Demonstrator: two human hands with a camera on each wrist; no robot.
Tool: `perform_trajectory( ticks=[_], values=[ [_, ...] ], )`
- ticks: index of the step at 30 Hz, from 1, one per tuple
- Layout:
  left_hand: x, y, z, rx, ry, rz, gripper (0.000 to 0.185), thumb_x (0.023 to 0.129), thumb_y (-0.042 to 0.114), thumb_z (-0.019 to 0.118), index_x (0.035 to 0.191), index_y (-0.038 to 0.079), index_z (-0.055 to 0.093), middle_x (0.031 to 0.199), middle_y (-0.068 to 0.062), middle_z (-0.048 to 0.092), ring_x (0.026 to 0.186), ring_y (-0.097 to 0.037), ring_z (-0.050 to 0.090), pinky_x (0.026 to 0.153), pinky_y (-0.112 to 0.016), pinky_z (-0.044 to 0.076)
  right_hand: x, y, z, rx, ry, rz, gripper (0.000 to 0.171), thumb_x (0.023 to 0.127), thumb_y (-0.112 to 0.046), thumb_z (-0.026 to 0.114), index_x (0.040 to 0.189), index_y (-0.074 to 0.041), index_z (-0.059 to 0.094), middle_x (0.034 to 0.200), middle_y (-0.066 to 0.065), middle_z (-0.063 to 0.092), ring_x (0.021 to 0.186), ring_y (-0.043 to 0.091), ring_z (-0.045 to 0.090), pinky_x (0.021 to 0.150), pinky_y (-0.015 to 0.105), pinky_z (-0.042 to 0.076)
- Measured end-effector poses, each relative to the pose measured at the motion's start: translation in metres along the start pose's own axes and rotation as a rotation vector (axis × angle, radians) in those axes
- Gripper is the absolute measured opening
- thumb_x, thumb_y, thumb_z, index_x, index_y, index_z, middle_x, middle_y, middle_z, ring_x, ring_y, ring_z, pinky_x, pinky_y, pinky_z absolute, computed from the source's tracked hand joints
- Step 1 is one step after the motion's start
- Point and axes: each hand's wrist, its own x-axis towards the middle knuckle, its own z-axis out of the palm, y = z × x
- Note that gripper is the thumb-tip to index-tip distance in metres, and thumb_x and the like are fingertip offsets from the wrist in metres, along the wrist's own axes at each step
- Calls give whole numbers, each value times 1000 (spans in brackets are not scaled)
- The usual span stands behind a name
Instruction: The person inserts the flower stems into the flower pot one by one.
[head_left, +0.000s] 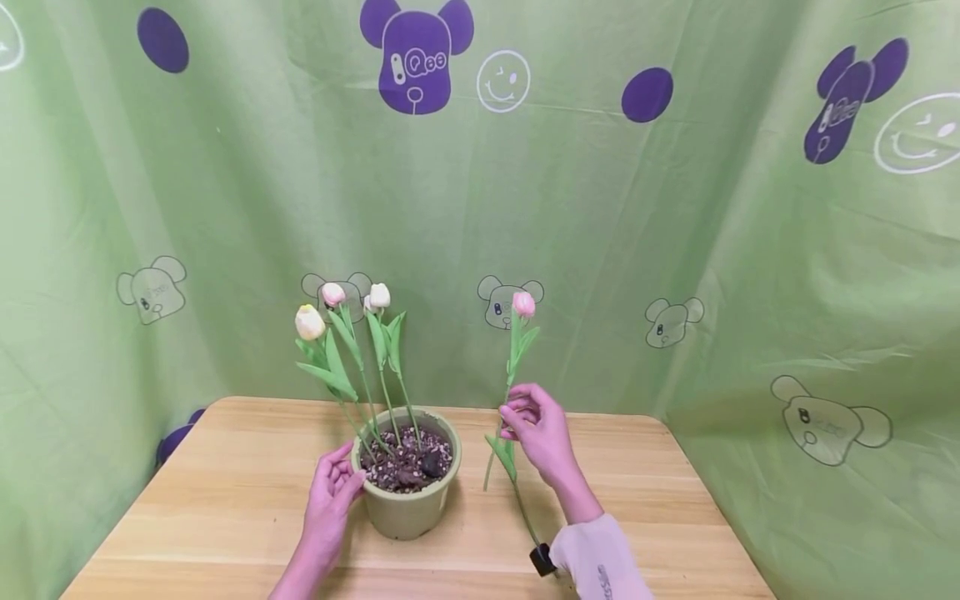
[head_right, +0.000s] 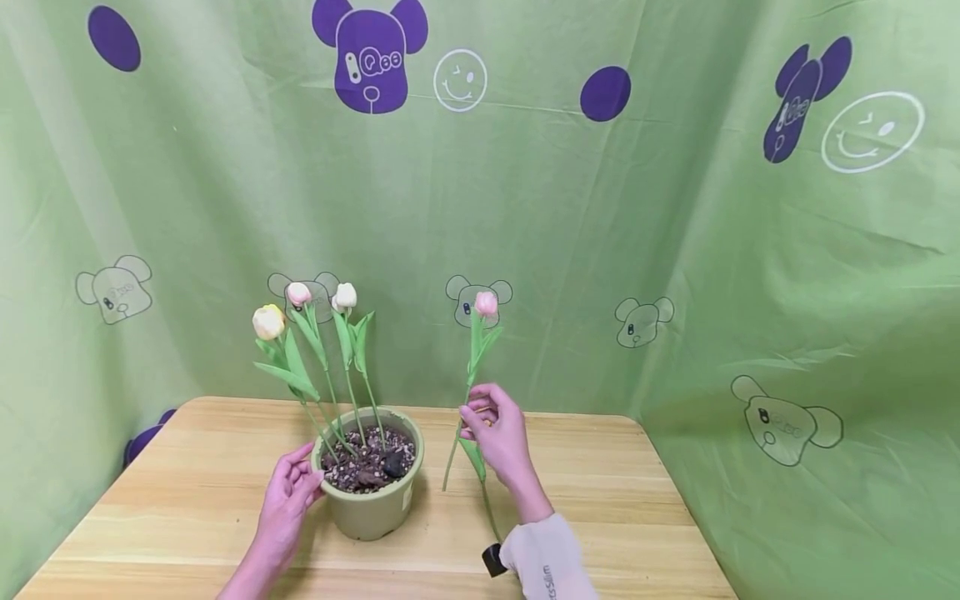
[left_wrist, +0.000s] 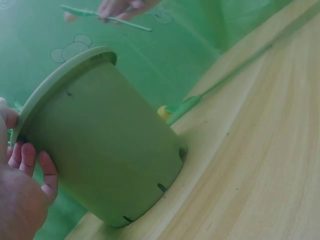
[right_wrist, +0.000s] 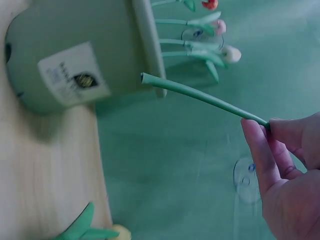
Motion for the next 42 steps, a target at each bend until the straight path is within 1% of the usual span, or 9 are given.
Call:
perform_trajectory(
  ticks=[3, 7, 9, 15, 17, 22, 29, 38, 42],
  values=[
    [0, 0, 0, 1, 2, -3, 56, 101, 0, 57, 153, -2, 34, 120, -13, 56, 106, -10, 63, 97, -22, 58, 3, -9, 12, 12, -15, -20, 31, 92, 7, 69, 121, 0, 62, 104, 18, 65, 87, 30, 68, 73, 33, 67],
    [0, -2, 0, 0, 5, -9, 57, 101, 1, 58, 153, -1, 35, 120, -13, 56, 105, -9, 63, 96, -21, 58, 5, -17, 26, 12, -29, -45, 31, 92, 7, 69, 122, 1, 62, 105, 19, 65, 84, 23, 67, 73, 34, 67],
    [0, -2, 0, -3, 4, -9, 57, 101, 1, 58, 153, 0, 34, 120, -13, 55, 105, -9, 63, 96, -21, 58, 6, -19, 32, 4, -32, -54, 31, 93, 6, 69, 122, 0, 62, 105, 19, 65, 85, 22, 67, 74, 33, 67],
    [0, -3, 0, -7, 6, -9, 57, 101, 1, 57, 153, -1, 34, 119, -12, 55, 105, -9, 63, 97, -21, 58, 12, -22, 44, -14, -43, -87, 30, 93, 5, 69, 122, -1, 62, 106, 20, 65, 91, 31, 68, 75, 33, 67],
    [0, -3, 0, -8, 10, -12, 57, 101, 1, 57, 153, -1, 34, 119, -12, 55, 105, -9, 63, 97, -21, 58, 13, -22, 48, -17, -52, -100, 31, 93, 5, 69, 122, -1, 62, 106, 20, 65, 92, 32, 67, 75, 34, 67],
    [0, -2, -1, -9, 9, -7, 57, 101, 1, 57, 153, -2, 33, 120, -13, 55, 106, -9, 63, 97, -21, 58, 17, -21, 60, -22, -61, -122, 30, 93, 5, 69, 121, -1, 62, 106, 20, 65, 91, 28, 67, 74, 33, 67],
    [1, -4, -2, -11, 1, 2, 58, 101, 0, 57, 153, -3, 32, 120, -14, 56, 105, -10, 63, 97, -22, 58, 19, -14, 79, -40, -85, -161, 28, 92, 7, 69, 118, -1, 63, 103, 20, 66, 91, 33, 69, 72, 31, 67],
    [2, -4, -2, -6, -3, 18, 58, 100, 1, 59, 153, -3, 33, 119, -13, 57, 103, -10, 64, 95, -22, 59, 18, -7, 96, -78, -98, -199, 24, 93, 2, 70, 117, -3, 64, 102, 18, 68, 89, 25, 67, 72, 29, 66],
    [2, -4, -2, -5, -3, 23, 58, 100, 0, 58, 153, -4, 33, 119, -14, 57, 102, -10, 64, 94, -22, 59, 18, -7, 103, -119, -116, -222, 22, 95, -1, 70, 116, -4, 65, 102, 16, 70, 90, 23, 68, 74, 27, 66]
  ],
)
